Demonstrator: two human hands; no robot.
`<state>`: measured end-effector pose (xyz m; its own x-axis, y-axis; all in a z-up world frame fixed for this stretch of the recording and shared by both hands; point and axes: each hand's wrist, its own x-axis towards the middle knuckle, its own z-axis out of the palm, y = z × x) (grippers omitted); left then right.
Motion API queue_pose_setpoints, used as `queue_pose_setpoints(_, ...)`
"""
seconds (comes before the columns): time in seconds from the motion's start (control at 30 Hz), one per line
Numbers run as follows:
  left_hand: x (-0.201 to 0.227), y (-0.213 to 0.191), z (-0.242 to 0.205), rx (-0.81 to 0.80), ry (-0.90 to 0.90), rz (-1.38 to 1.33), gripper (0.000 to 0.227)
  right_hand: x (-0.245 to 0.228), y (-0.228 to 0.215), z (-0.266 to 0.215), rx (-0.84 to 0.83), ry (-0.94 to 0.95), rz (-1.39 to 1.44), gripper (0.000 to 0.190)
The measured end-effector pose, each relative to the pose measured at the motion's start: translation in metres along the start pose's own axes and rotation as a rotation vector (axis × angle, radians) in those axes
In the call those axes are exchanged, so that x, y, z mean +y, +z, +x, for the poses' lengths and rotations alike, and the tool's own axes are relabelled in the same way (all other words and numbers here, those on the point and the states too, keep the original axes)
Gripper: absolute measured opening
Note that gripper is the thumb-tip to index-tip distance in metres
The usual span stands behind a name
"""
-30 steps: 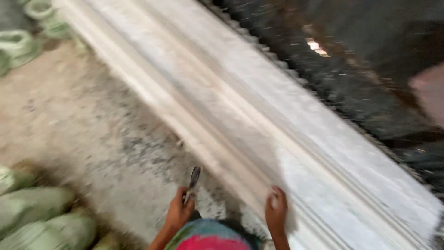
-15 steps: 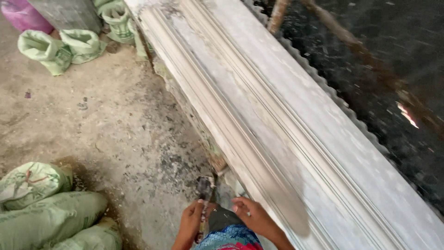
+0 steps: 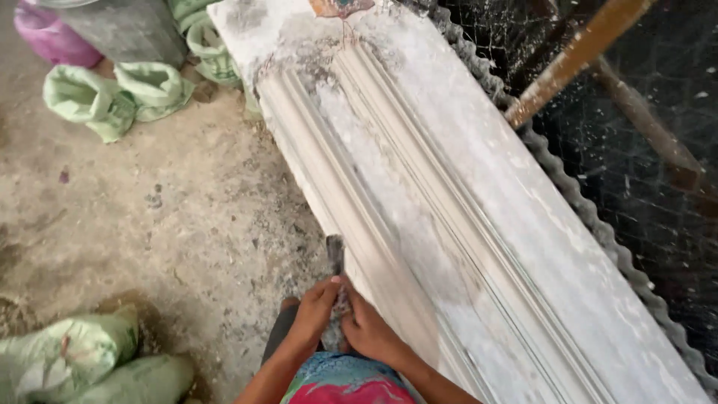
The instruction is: The person uses a small metal scraper to remove dust and debris from the grooves and surfaces of several long white decorative moldings laid on a workbench. They repeatedly scrape along the length of each molding, occasionally repositioning the pieces to access different sections.
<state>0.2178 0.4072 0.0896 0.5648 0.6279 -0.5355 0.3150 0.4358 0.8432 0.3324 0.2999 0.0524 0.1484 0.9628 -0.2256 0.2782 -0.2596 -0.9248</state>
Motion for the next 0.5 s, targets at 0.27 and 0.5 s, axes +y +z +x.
queue_pose_setpoints(0.27,0.086,-0.068,0.194,0.127,0.579,0.936,0.059,-0.025,-0.084,0.172,0.361,0.121,-0.132,0.054)
queue_pose_setpoints(0.5,0.143,-0.130,0.329,-0.087,1.081,1.427,0.036,-0.052,-0.092,0.287,0.348,0.594,-0.389,0.048)
